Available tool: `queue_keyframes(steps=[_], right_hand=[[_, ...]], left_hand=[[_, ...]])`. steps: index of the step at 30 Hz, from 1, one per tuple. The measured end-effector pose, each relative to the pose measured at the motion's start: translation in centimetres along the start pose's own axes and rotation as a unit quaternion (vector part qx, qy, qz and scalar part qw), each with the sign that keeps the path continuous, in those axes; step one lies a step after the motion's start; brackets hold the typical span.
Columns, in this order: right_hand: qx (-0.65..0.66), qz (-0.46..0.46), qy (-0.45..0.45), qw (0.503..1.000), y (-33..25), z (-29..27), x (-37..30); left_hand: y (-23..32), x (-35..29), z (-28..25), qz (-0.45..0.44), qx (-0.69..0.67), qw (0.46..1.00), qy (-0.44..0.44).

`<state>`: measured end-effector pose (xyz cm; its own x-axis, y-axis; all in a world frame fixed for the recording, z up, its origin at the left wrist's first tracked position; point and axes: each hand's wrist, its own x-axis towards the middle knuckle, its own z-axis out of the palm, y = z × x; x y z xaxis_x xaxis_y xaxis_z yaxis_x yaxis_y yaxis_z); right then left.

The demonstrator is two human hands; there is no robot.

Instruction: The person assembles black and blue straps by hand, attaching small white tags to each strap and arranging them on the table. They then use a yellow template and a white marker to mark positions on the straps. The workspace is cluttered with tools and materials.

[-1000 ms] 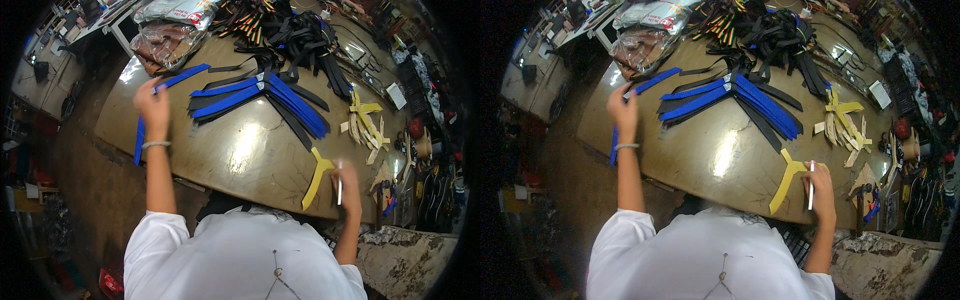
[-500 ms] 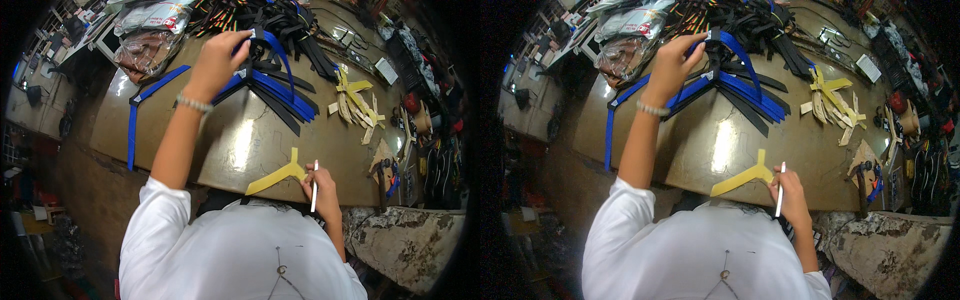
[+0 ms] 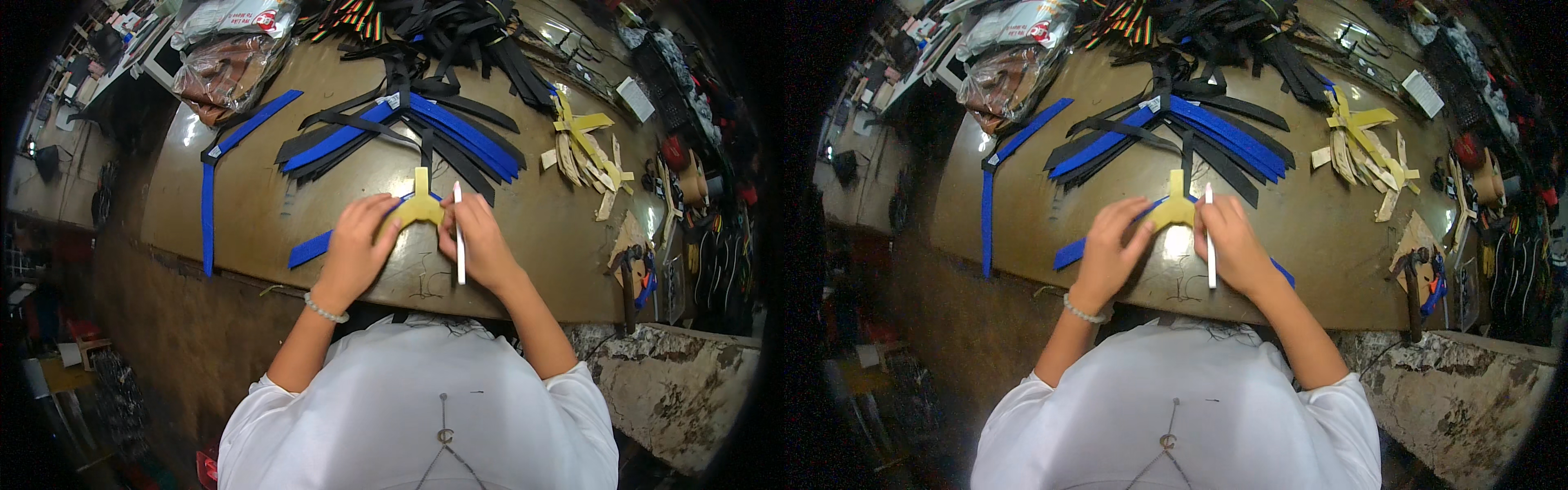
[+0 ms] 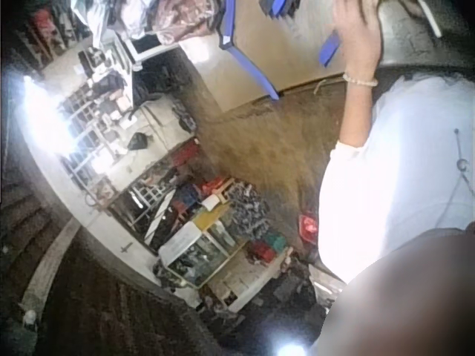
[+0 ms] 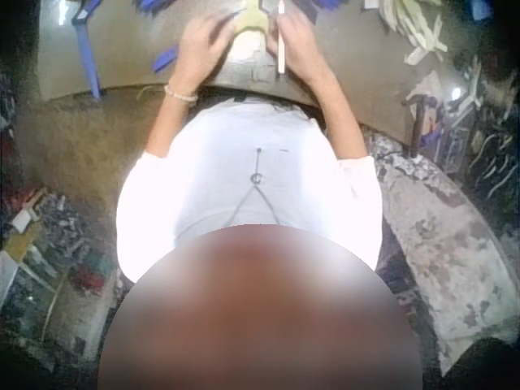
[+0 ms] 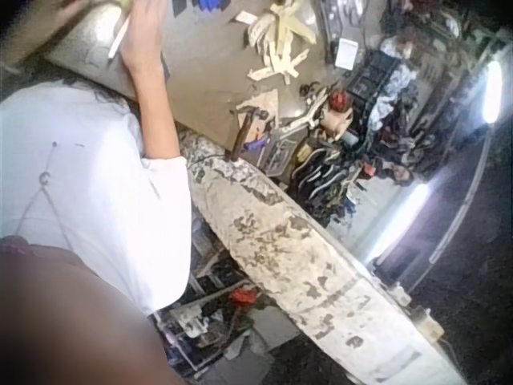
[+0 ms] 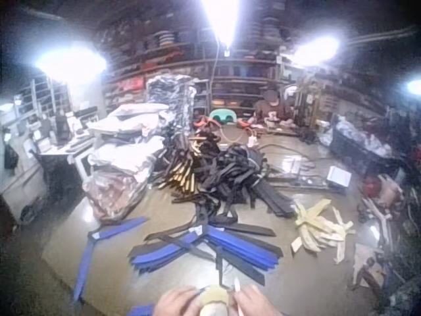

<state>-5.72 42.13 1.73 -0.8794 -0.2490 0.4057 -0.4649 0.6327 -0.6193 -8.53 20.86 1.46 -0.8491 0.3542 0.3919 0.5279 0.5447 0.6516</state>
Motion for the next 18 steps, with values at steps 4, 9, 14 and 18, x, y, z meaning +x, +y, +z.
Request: queue_keyframes(steps=[4,9,14,18], right_hand=[[-0.02,0.048,0.032,0.998,0.6,1.6,-0.2],[-0.024,0.046,0.073,0.996,1.0,2.0,-1.4],[-0.02,0.048,0.073,0.996,1.1,1.6,-1.5],[0.006,0.074,0.078,0.994,0.9,1.3,-1.9]], left_hand=[[-0.4,-0.7,1.4,0.029,0.033,0.999,-0.013],[-1.1,-0.7,2.2,0.018,0.023,1.0,0.001],[-0.8,-0.3,2.4,0.038,0.04,0.998,-0.006],[-0.6,-0.5,2.5,0.043,0.059,0.997,-0.015]])
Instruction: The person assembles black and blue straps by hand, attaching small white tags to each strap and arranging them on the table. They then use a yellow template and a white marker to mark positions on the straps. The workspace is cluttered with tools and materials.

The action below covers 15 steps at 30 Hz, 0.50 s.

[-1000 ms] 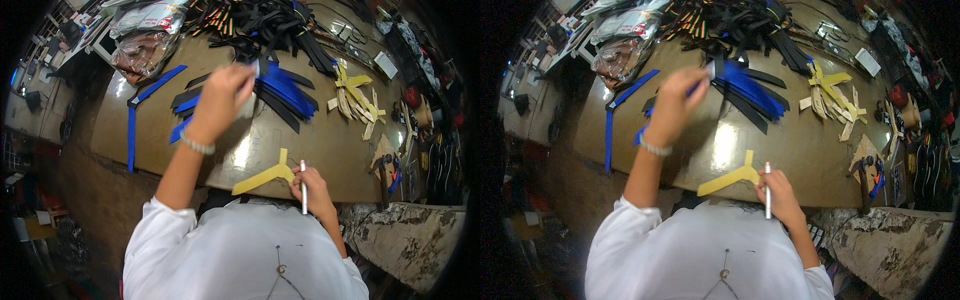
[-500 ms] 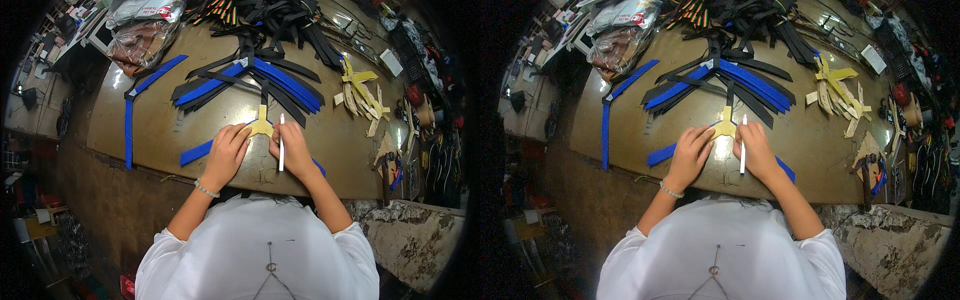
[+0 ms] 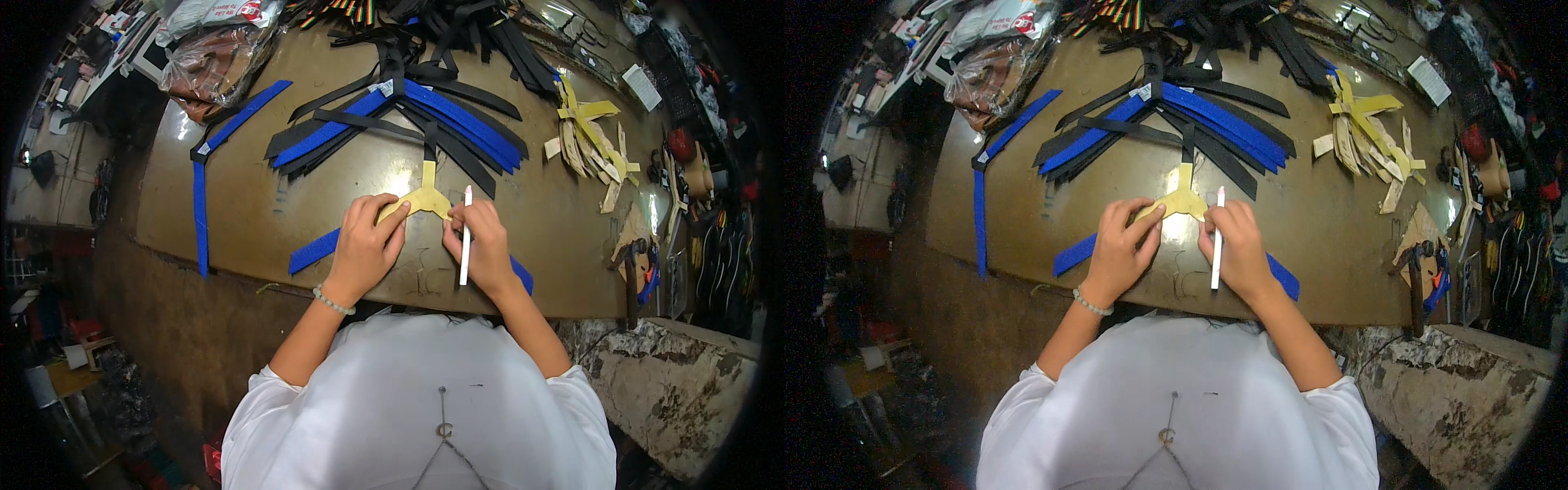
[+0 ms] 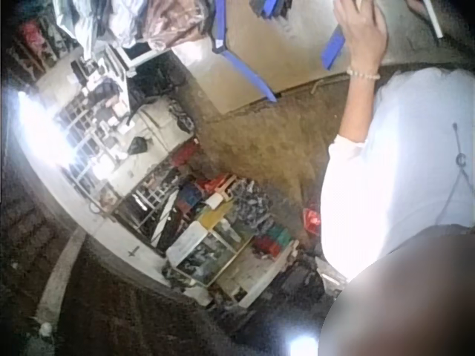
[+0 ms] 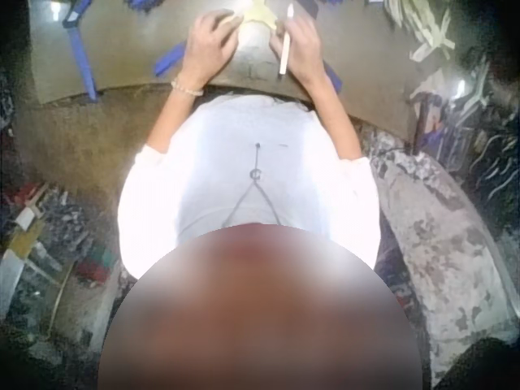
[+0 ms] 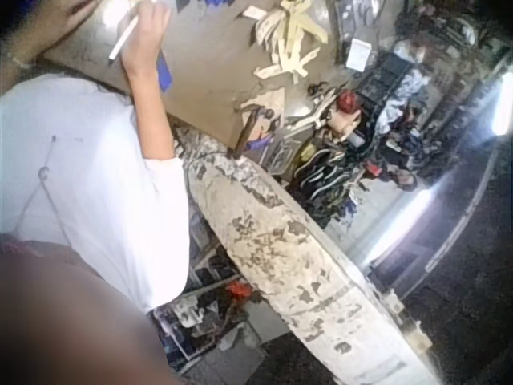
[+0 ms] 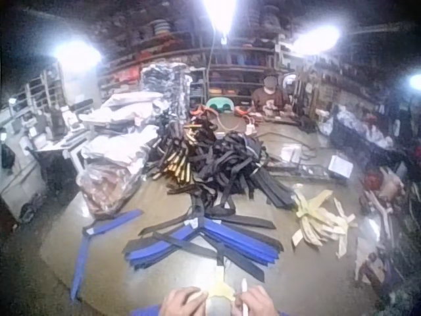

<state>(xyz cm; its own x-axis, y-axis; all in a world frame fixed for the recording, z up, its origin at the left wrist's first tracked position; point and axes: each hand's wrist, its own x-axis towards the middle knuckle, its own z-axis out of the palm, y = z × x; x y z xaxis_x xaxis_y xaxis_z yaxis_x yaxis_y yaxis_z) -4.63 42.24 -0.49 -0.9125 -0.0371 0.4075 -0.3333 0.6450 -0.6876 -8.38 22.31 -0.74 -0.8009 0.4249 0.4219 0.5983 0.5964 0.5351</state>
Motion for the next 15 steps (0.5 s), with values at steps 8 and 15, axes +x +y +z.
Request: queue_keyframes(steps=[8,15], right_hand=[[-0.01,-0.03,0.011,0.999,0.05,-0.42,-0.43],[-0.024,-0.04,-0.003,0.999,0.53,-0.26,-0.55]], left_hand=[[0.02,-0.25,-0.23,0.004,-0.027,1.0,0.01],[0.42,0.08,-0.47,-0.001,-0.032,1.0,0.0]])
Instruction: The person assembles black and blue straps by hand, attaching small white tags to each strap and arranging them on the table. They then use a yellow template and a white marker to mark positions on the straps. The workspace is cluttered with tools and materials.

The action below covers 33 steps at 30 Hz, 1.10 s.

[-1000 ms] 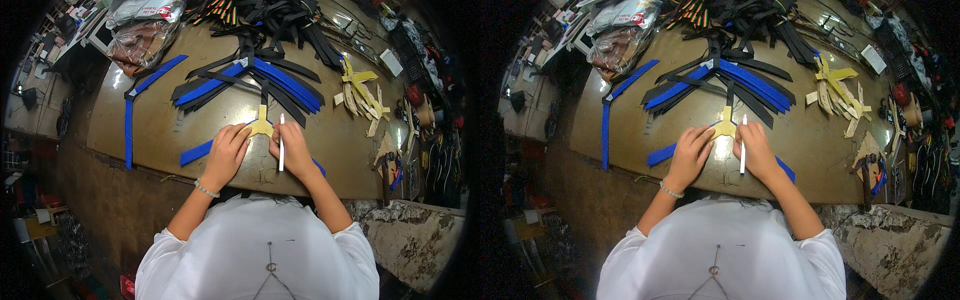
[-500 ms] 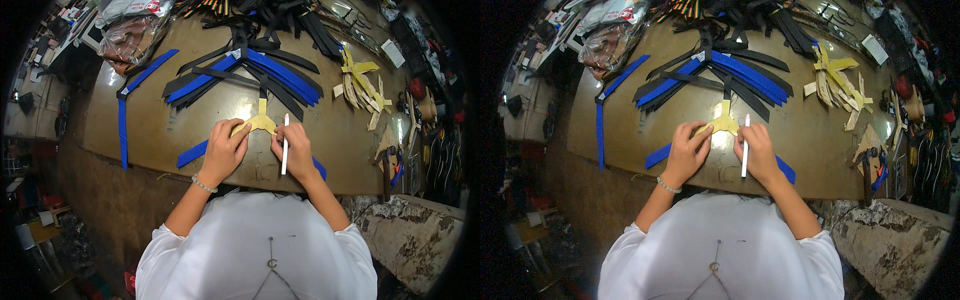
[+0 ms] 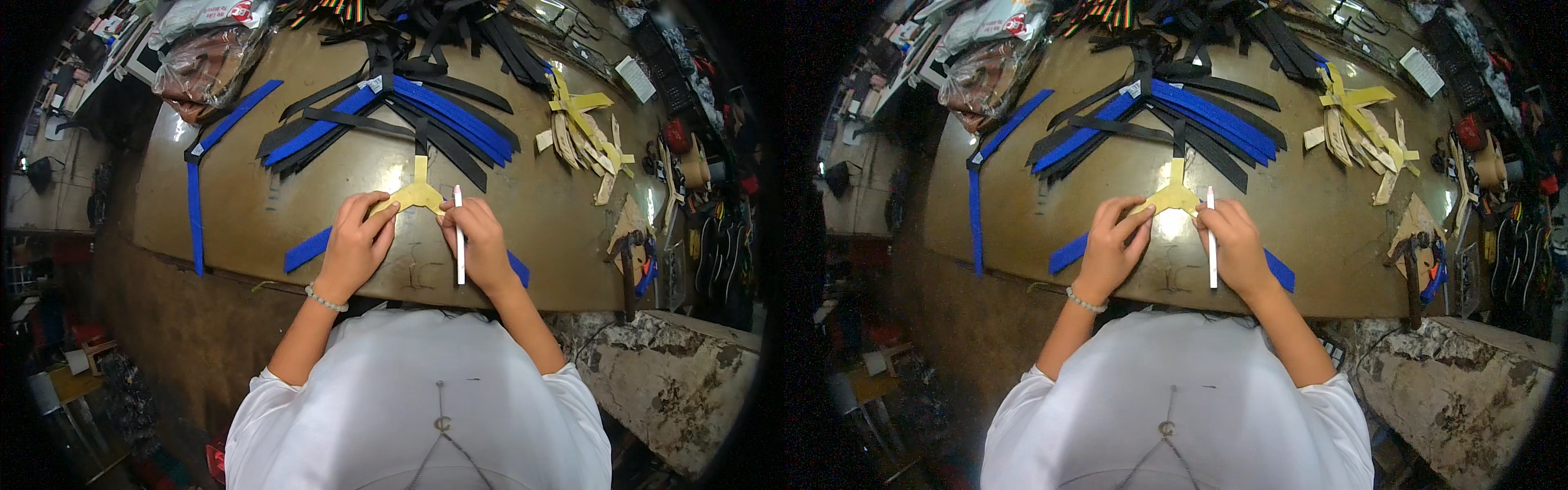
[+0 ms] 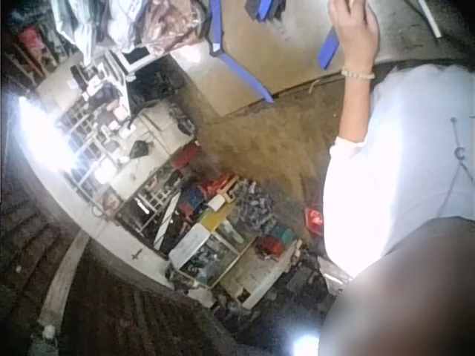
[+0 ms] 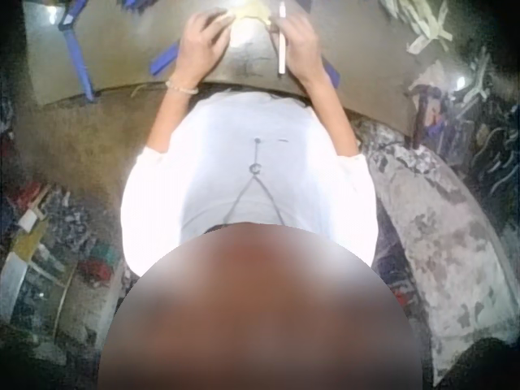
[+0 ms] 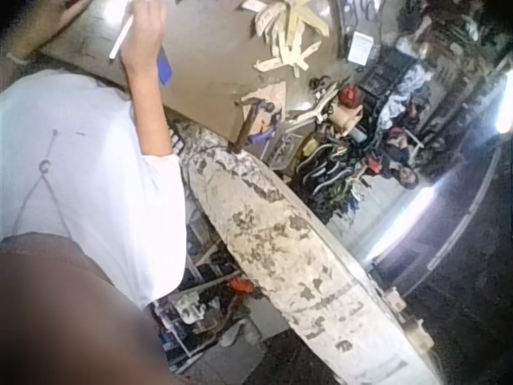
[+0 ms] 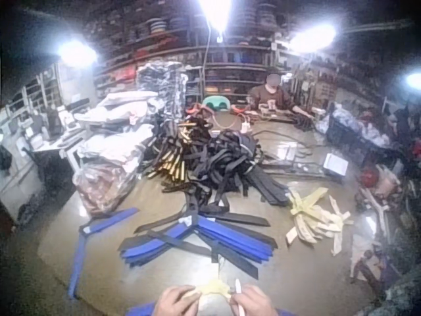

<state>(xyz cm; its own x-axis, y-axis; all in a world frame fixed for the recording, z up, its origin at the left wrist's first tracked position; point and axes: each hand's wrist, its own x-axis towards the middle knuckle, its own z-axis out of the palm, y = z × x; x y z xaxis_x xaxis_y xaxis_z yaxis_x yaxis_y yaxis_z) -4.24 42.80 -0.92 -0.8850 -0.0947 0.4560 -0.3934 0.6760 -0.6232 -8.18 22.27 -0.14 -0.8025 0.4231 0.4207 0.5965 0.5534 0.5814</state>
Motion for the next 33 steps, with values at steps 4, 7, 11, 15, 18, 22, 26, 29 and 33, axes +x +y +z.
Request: queue_keyframes(steps=[4,7,11,15,18,22,26,29,33], right_hand=[[-0.018,0.006,-0.049,0.999,-0.3,-0.6,-0.4],[0.068,0.061,-0.062,0.994,-0.1,-2.6,-0.3],[0.164,0.34,0.081,0.923,-0.5,-5.8,-1.7],[0.216,0.385,0.177,0.88,-1.8,-4.7,-4.2],[0.163,0.4,0.169,0.886,-1.8,-3.9,-4.9],[0.093,0.406,0.095,0.904,-1.3,-4.4,-4.4],[0.08,0.322,-0.006,0.943,-1.0,-5.7,-4.2],[0.115,0.327,-0.109,0.932,0.1,-7.0,-3.4],[0.332,0.348,0.048,0.876,2.3,-6.0,0.4]], left_hand=[[2.3,1.0,1.5,0.042,0.142,0.987,-0.06],[4.1,2.3,3.7,0.002,0.255,0.958,-0.131],[5.5,3.3,5.8,-0.013,0.363,0.924,-0.116],[6.5,3.2,6.8,-0.033,0.412,0.898,-0.152],[7.0,3.1,7.2,-0.052,0.411,0.896,-0.16],[7.0,3.3,7.2,-0.059,0.398,0.901,-0.162],[7.1,3.4,7.1,-0.048,0.451,0.873,-0.178],[7.1,3.6,6.9,-0.041,0.45,0.874,-0.178],[7.0,3.9,6.6,-0.041,0.44,0.877,-0.188]])
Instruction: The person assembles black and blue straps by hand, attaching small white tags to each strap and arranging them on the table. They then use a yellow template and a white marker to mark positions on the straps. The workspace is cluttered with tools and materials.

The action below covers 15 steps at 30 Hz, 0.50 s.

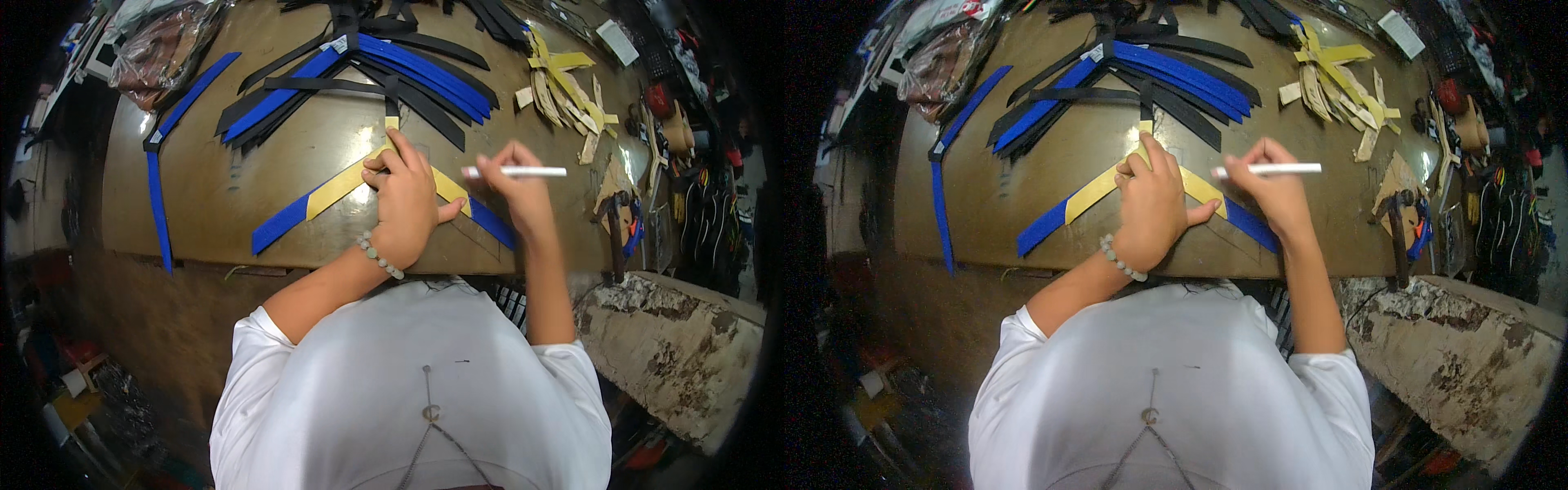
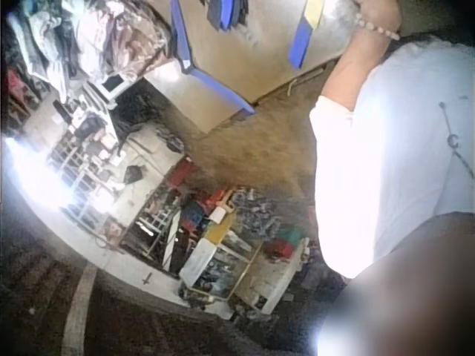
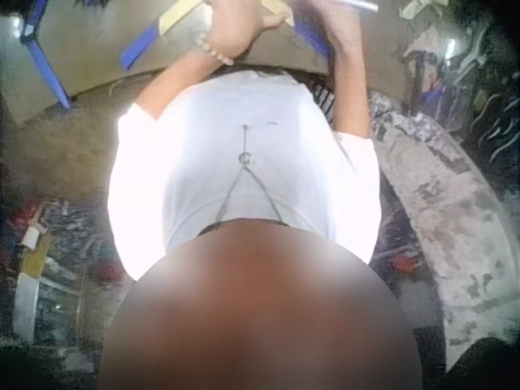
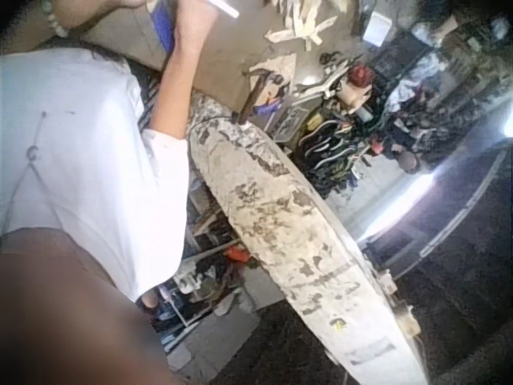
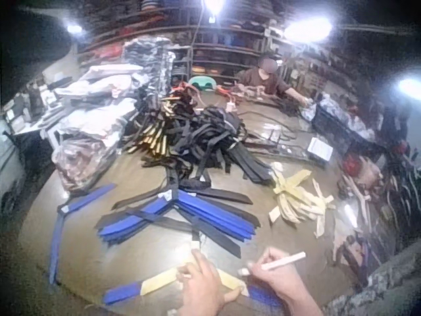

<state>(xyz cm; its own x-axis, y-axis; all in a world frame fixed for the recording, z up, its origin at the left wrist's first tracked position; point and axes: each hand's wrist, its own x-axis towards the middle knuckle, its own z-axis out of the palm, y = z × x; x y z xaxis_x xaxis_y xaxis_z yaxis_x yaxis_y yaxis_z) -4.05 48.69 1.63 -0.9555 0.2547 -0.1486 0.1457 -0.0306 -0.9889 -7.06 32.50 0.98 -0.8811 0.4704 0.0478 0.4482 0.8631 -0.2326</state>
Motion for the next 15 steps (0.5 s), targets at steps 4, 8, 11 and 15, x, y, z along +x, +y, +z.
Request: queue_keyframes(steps=[4,8,11,15], right_hand=[[-0.059,-0.126,-0.018,0.99,0.3,4.9,5.9],[-0.187,-0.144,-0.104,0.966,0.5,7.6,9.6],[-0.259,-0.166,-0.116,0.944,0.4,7.6,10.8],[-0.236,-0.159,-0.169,0.944,0.1,7.3,11.8]], left_hand=[[-0.2,-0.1,0.0,-0.005,-0.012,1.0,0.0],[-0.4,0.0,0.1,-0.008,-0.018,1.0,0.004],[-0.5,0.2,0.0,-0.005,-0.019,1.0,0.004],[-0.6,0.2,0.0,0.001,-0.015,1.0,0.004]])
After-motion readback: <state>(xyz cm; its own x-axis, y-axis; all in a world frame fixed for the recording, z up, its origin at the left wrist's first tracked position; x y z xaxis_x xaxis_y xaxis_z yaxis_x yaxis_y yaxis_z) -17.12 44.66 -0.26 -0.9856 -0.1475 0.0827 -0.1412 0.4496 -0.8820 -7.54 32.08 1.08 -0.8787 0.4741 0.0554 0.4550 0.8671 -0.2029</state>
